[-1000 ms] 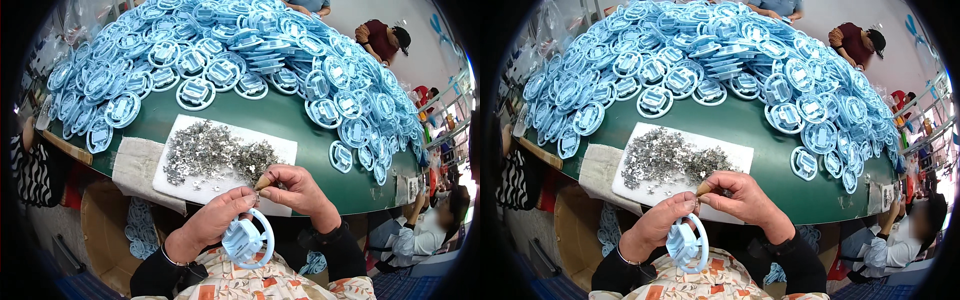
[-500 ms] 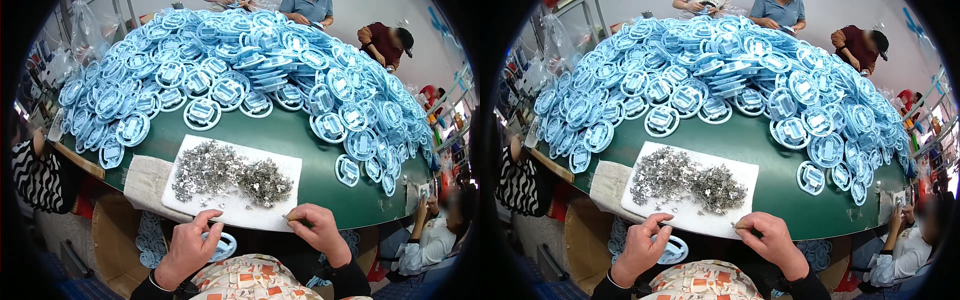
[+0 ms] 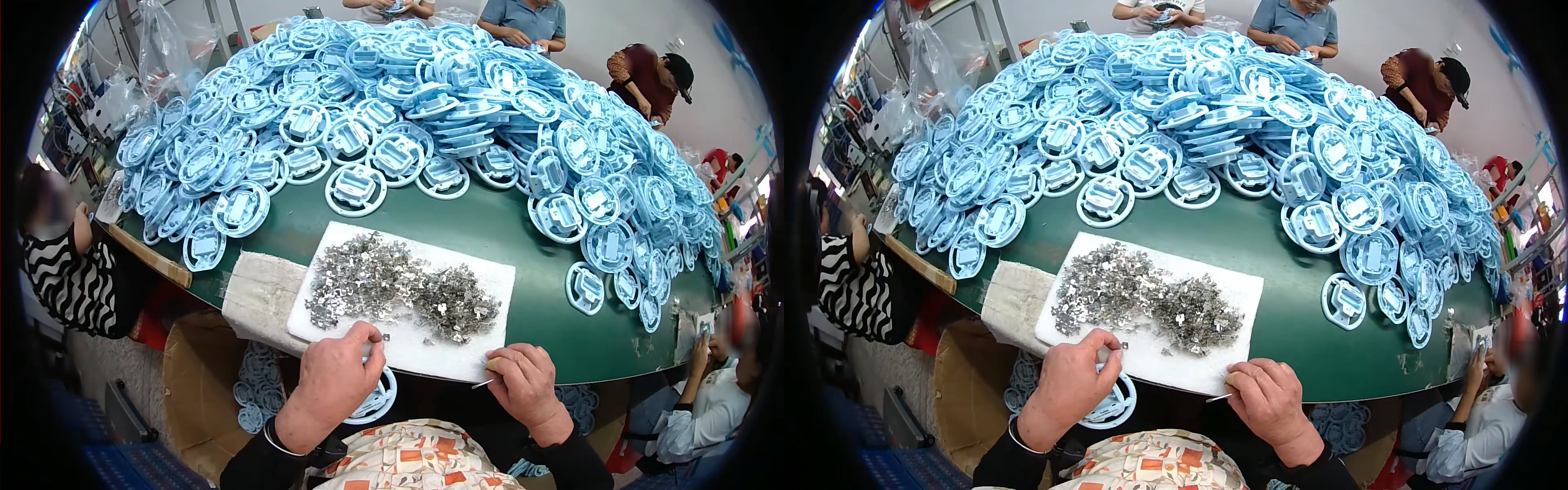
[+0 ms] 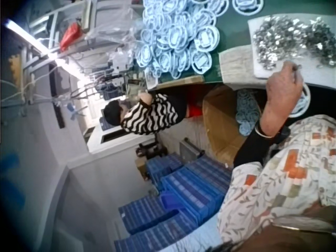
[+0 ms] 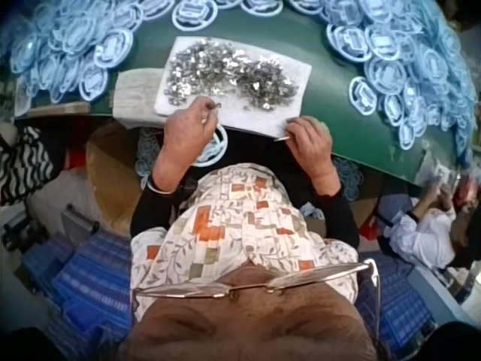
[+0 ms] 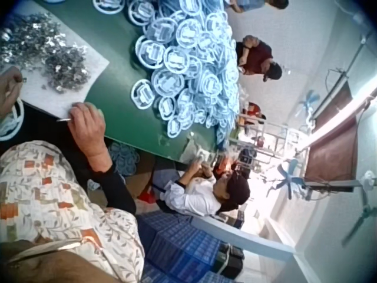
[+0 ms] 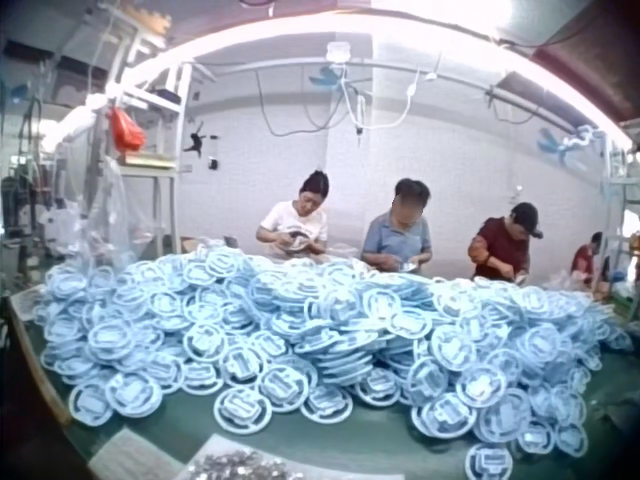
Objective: The person sits at a green table in a workshop and assembles light blue plastic rings. They pick up a ring, insert a small metal pin into a slot, and place the finished unit on a pile. The process is repeated continuously with a pile of pins and rings on the table.
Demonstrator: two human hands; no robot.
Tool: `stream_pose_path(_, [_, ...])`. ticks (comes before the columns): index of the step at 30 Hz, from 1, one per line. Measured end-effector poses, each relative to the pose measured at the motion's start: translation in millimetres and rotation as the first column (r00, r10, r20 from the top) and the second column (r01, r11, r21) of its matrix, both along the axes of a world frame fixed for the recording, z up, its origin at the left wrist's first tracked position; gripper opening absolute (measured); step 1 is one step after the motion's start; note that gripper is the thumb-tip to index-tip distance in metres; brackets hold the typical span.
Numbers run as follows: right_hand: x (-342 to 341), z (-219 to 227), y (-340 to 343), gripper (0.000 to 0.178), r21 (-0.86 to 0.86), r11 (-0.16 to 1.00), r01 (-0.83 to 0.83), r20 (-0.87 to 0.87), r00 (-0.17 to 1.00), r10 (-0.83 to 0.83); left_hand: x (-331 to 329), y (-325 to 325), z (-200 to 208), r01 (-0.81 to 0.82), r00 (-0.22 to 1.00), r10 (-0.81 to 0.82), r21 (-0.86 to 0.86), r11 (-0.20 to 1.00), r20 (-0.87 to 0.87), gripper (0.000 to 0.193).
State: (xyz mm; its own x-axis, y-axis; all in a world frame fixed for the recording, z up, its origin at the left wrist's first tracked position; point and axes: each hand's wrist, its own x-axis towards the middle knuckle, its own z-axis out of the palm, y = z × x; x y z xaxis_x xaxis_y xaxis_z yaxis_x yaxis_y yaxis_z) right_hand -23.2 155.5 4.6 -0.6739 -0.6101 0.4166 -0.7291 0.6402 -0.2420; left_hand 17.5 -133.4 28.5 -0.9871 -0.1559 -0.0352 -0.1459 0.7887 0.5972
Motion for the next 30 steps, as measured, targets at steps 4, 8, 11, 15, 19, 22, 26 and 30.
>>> stream_pose_path(4, [-7, 1, 6, 0.026, 0.003, 1.000, -0.009, -0.020, 1.000, 0.010, -15, 4, -2, 0.034, 0.999, -0.034, 0.011, 0.999, -0.016, 0.013])
stream_pose_path(8, [-17, 1, 12, 0.026, 0.012, 0.999, -0.035, -0.016, 0.999, 0.035, -25, 13, -5, 0.041, 0.999, -0.040, 0.030, 0.999, -0.034, 0.014])
stream_pose_path(11, [-23, 4, 13, 0.026, 0.017, 0.999, -0.051, -0.035, 0.998, 0.052, -34, 21, -12, 0.035, 0.997, -0.032, 0.046, 0.998, -0.069, 0.016])
stream_pose_path(15, [-27, 9, 13, 0.025, 0.017, 0.998, -0.059, -0.026, 0.998, 0.060, -35, 23, -13, 0.058, 0.991, -0.051, 0.055, 0.997, -0.125, 0.017])
stream_pose_path(19, [-29, 9, 15, 0.021, -0.114, 0.993, -0.005, 0.099, 0.995, 0.017, -31, 20, -8, 0.104, 0.991, -0.084, 0.208, 0.973, -0.101, 0.028])
stream_pose_path(22, [-16, 18, 8, 0.016, -0.276, 0.959, 0.070, 0.230, 0.973, -0.005, -28, 16, -9, 0.164, 0.985, -0.172, 0.374, 0.913, -0.011, 0.037])
stream_pose_path(26, [3, 33, -5, 0.011, -0.470, 0.868, 0.159, 0.469, 0.878, 0.093, -27, 24, -7, 0.110, 0.962, -0.256, 0.711, 0.694, 0.100, 0.036])
stream_pose_path(30, [9, 39, -19, 0.010, -0.503, 0.852, 0.148, 0.518, 0.841, 0.160, -29, 35, -21, 0.050, 0.952, -0.283, 0.850, 0.524, 0.119, 0.033])
